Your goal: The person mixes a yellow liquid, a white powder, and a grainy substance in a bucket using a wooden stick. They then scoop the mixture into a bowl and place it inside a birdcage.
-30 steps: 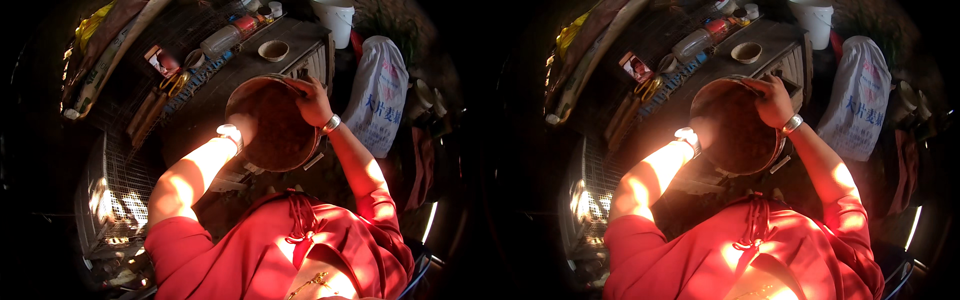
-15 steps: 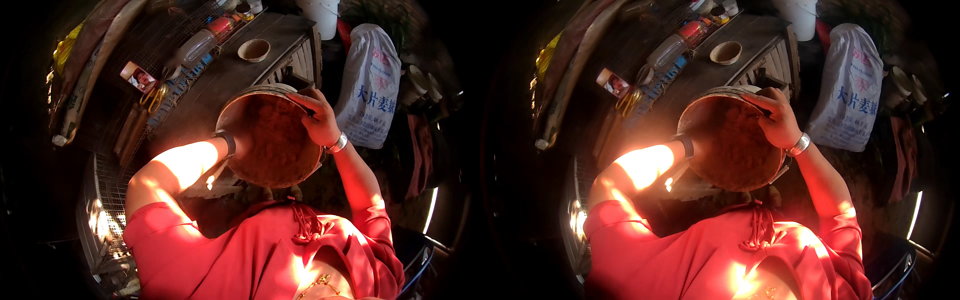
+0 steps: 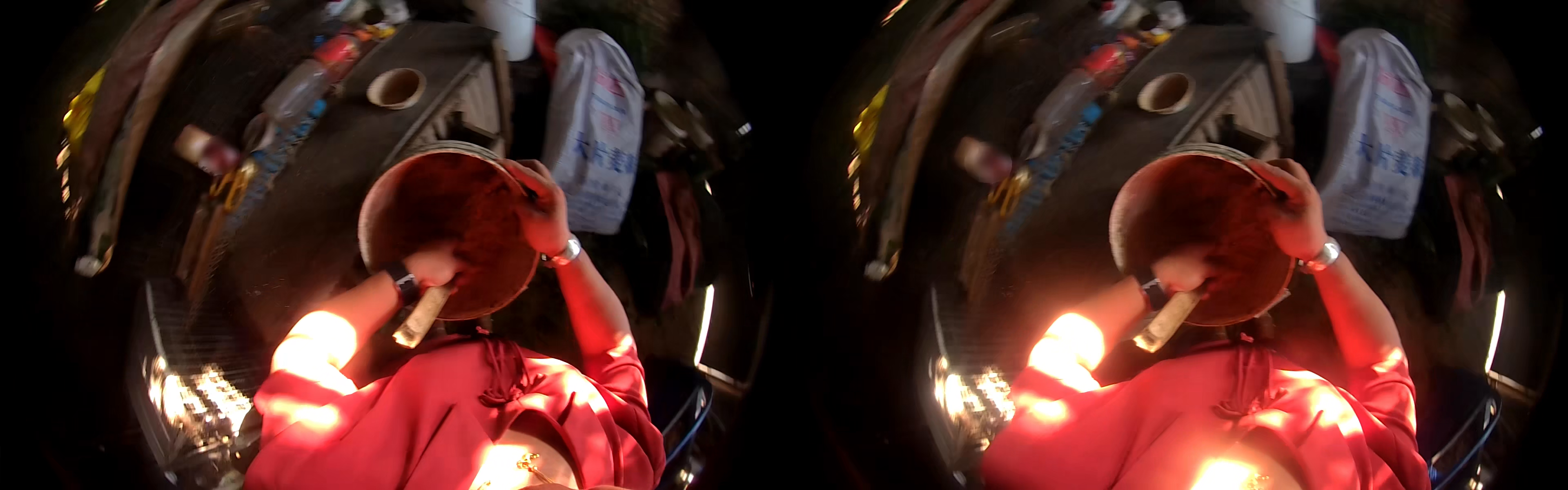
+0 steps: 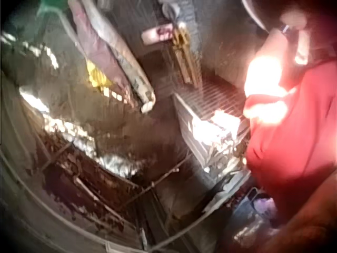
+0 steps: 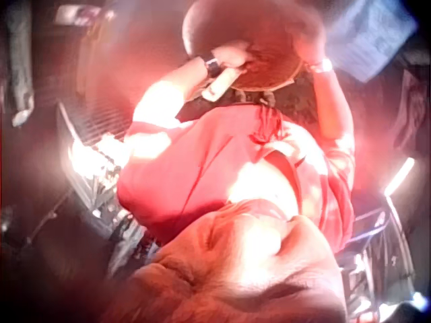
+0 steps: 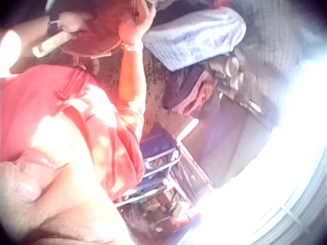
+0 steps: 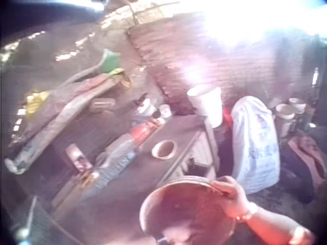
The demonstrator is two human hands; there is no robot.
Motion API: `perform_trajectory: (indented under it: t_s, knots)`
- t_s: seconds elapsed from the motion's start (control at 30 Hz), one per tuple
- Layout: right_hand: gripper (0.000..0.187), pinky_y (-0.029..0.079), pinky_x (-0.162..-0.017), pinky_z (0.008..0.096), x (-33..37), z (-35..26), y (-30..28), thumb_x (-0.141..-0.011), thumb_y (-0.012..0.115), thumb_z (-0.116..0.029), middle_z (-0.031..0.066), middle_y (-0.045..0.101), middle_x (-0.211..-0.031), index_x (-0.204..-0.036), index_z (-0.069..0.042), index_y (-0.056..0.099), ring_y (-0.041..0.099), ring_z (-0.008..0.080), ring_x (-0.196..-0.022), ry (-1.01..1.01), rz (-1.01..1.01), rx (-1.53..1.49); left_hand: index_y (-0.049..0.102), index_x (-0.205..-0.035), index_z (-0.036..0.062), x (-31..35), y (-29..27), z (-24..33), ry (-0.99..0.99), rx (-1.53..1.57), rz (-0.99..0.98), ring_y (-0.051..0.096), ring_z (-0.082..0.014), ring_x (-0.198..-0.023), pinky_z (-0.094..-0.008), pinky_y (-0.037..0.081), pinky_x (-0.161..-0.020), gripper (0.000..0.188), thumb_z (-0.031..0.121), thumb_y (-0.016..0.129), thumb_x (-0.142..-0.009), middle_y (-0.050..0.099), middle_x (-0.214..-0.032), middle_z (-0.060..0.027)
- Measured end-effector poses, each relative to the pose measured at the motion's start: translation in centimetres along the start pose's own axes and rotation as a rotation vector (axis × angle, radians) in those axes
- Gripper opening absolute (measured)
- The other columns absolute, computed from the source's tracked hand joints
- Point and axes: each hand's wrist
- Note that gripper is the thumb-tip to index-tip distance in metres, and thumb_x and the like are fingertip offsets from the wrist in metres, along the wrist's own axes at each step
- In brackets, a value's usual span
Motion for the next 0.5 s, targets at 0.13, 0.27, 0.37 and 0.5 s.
perform_trajectory:
  t_s: [0.13,0.27,0.37,0.5]
  knots:
    - [0.052,0.041,-0.08,0.0275,-1.6,-2.8,2.5,-0.064,0.049,0.011,0.0074,0.055,-0.09,-0.111,-0.006,0.062,0.052,0.0224,-0.087,-0.1,-0.091,-0.002,0.057,-0.116,0.0067,3.4,-0.1,-0.1,0.32,-0.232,0.138,0.057,-0.0173,-0.079,-0.0301,0.05,-0.057,0.041,-0.001,0.053,-0.075,0.055,-0.105,-0.0114]
    - [0.047,0.042,-0.081,0.032,-2.3,-5.3,4.8,-0.066,0.052,0.008,0.0088,0.056,-0.088,-0.11,-0.007,0.063,0.052,0.0268,-0.086,-0.205,-0.097,0.171,0.046,-0.126,0.008,6.7,1.1,0.9,0.062,0.41,0.371,0.056,-0.0172,-0.061,-0.0302,0.048,-0.05,0.043,0.004,0.051,-0.083,0.058,-0.075,-0.011]
    - [0.043,0.041,-0.08,0.0356,-2.6,-6.2,6.2,-0.068,0.054,0.004,0.0108,0.057,-0.088,-0.107,-0.008,0.064,0.052,0.0299,-0.086,-0.26,-0.096,0.264,0.041,-0.132,0.0097,9.0,1.6,1.8,0.108,0.437,0.539,0.057,-0.0177,-0.059,-0.0301,0.048,-0.048,0.049,0.006,0.051,-0.084,0.059,-0.074,-0.0096]
    - [0.041,0.041,-0.08,0.0394,-3.9,-6.1,7.7,-0.068,0.055,-0.002,0.0139,0.058,-0.088,-0.106,-0.01,0.065,0.052,0.0336,-0.087,-0.269,-0.12,0.264,0.035,-0.137,0.0115,12.6,3.3,2.1,-0.088,0.108,0.698,0.059,-0.0221,-0.065,-0.0346,0.051,-0.056,0.055,0.01,0.05,-0.085,0.06,-0.081,-0.0125]
Point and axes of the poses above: each hand's wrist, its own x-axis away from the middle knuckle, its own y-axis out of the palm, z = x × y
